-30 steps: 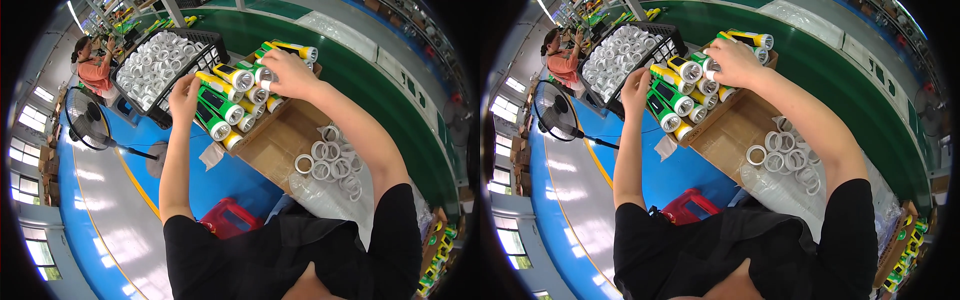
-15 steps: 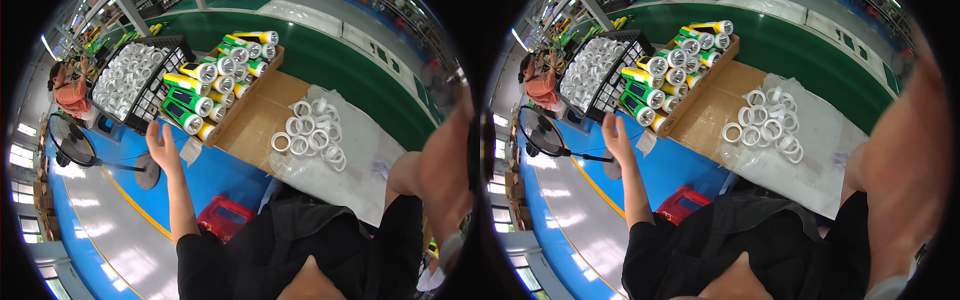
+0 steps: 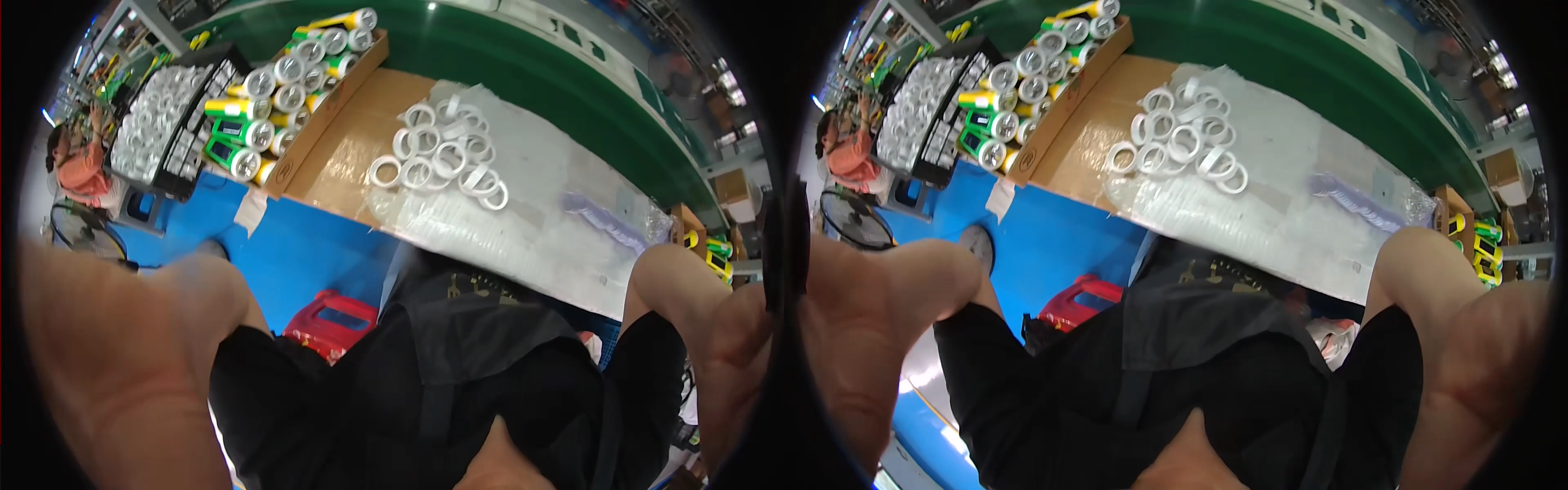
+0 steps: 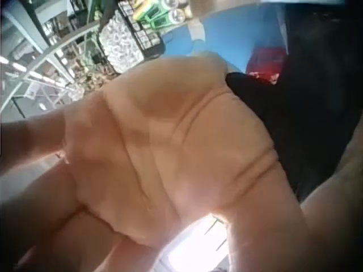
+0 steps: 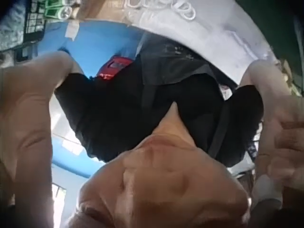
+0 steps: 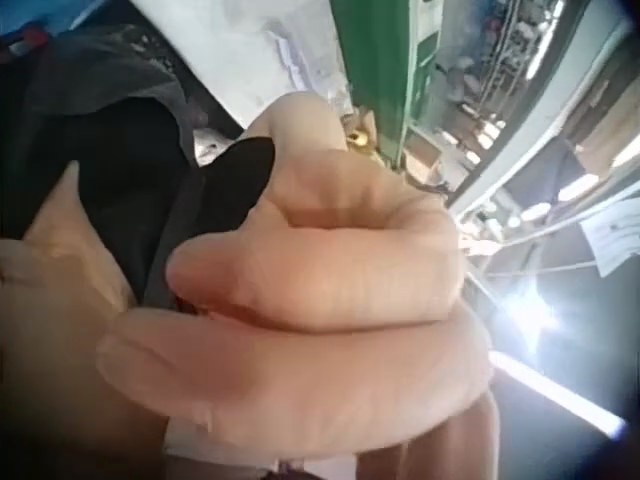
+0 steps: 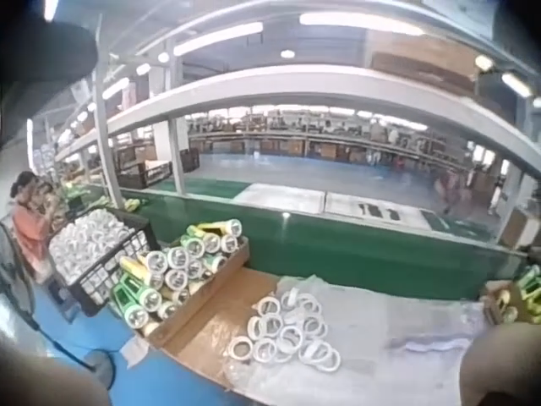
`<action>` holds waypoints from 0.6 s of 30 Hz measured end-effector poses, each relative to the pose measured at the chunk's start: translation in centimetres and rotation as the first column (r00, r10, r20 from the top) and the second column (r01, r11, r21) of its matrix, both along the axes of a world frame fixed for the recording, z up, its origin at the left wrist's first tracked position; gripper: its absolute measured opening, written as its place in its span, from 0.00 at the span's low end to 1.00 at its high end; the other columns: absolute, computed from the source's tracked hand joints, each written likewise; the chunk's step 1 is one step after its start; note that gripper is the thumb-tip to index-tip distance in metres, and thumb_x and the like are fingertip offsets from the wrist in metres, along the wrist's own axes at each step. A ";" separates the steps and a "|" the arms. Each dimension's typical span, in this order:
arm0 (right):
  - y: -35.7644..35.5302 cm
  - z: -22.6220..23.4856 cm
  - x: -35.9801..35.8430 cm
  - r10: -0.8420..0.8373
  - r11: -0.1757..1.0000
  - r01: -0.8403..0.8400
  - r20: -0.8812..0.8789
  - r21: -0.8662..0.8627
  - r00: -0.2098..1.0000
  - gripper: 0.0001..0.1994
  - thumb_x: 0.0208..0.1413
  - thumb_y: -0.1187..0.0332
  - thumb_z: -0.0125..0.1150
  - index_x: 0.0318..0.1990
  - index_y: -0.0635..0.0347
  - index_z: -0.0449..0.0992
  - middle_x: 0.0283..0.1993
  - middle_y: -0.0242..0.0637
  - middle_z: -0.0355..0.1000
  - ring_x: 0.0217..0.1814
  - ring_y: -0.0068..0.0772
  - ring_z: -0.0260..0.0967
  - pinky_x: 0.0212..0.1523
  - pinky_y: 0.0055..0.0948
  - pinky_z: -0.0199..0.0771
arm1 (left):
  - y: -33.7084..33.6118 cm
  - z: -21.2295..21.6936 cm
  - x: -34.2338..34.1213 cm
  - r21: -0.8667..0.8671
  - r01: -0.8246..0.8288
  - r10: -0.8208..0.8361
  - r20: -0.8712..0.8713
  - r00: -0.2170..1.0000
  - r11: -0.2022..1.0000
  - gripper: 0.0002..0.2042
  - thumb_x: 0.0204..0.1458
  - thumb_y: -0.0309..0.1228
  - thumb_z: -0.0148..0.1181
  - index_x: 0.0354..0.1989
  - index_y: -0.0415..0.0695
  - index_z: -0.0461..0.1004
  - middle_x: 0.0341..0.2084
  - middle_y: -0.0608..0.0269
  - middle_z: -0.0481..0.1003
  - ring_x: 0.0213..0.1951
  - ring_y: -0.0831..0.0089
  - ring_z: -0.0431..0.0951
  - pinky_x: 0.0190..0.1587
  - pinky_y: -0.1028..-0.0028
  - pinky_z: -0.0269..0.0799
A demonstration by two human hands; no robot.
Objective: Assembling plastic flashlights by attaching white rings to the front of the flashlight bodies.
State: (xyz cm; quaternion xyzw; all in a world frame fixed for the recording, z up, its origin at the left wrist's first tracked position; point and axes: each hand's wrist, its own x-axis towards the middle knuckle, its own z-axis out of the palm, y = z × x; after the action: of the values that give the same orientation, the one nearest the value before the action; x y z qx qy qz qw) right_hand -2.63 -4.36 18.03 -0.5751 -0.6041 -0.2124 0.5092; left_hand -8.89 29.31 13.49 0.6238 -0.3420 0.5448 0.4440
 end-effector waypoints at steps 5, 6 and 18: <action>-3.7 2.8 -1.0 -0.057 0.998 0.054 0.143 0.028 0.988 0.41 0.50 0.37 0.55 0.61 0.63 0.63 0.59 0.54 0.64 0.58 0.40 0.63 0.56 0.35 0.63 | -2.9 2.5 1.0 0.008 0.043 -0.043 0.159 0.986 0.999 0.33 0.59 0.50 0.51 0.66 0.40 0.56 0.57 0.36 0.64 0.61 0.45 0.63 0.57 0.49 0.64; -3.9 3.7 -1.4 -0.060 0.997 0.052 0.178 0.048 0.982 0.41 0.50 0.37 0.55 0.61 0.63 0.63 0.59 0.54 0.64 0.58 0.40 0.63 0.56 0.35 0.63 | -3.0 4.0 0.7 0.024 0.039 -0.043 0.197 0.979 0.999 0.33 0.59 0.50 0.51 0.66 0.40 0.56 0.57 0.36 0.64 0.60 0.45 0.63 0.57 0.49 0.64; -7.3 13.7 -4.9 -0.209 0.973 0.065 0.721 0.222 0.661 0.39 0.52 0.37 0.52 0.61 0.62 0.63 0.60 0.53 0.63 0.59 0.41 0.62 0.58 0.35 0.61 | -5.4 16.1 1.5 0.141 0.078 -0.159 0.766 0.622 0.987 0.32 0.58 0.49 0.52 0.65 0.42 0.57 0.57 0.38 0.65 0.59 0.48 0.64 0.57 0.50 0.64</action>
State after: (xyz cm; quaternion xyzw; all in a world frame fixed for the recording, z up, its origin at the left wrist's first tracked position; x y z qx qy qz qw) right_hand -7.58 -11.67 31.78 -0.4359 -0.6917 -0.5176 0.2523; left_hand -7.36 23.95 29.63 0.3253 -0.5650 0.7126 0.2591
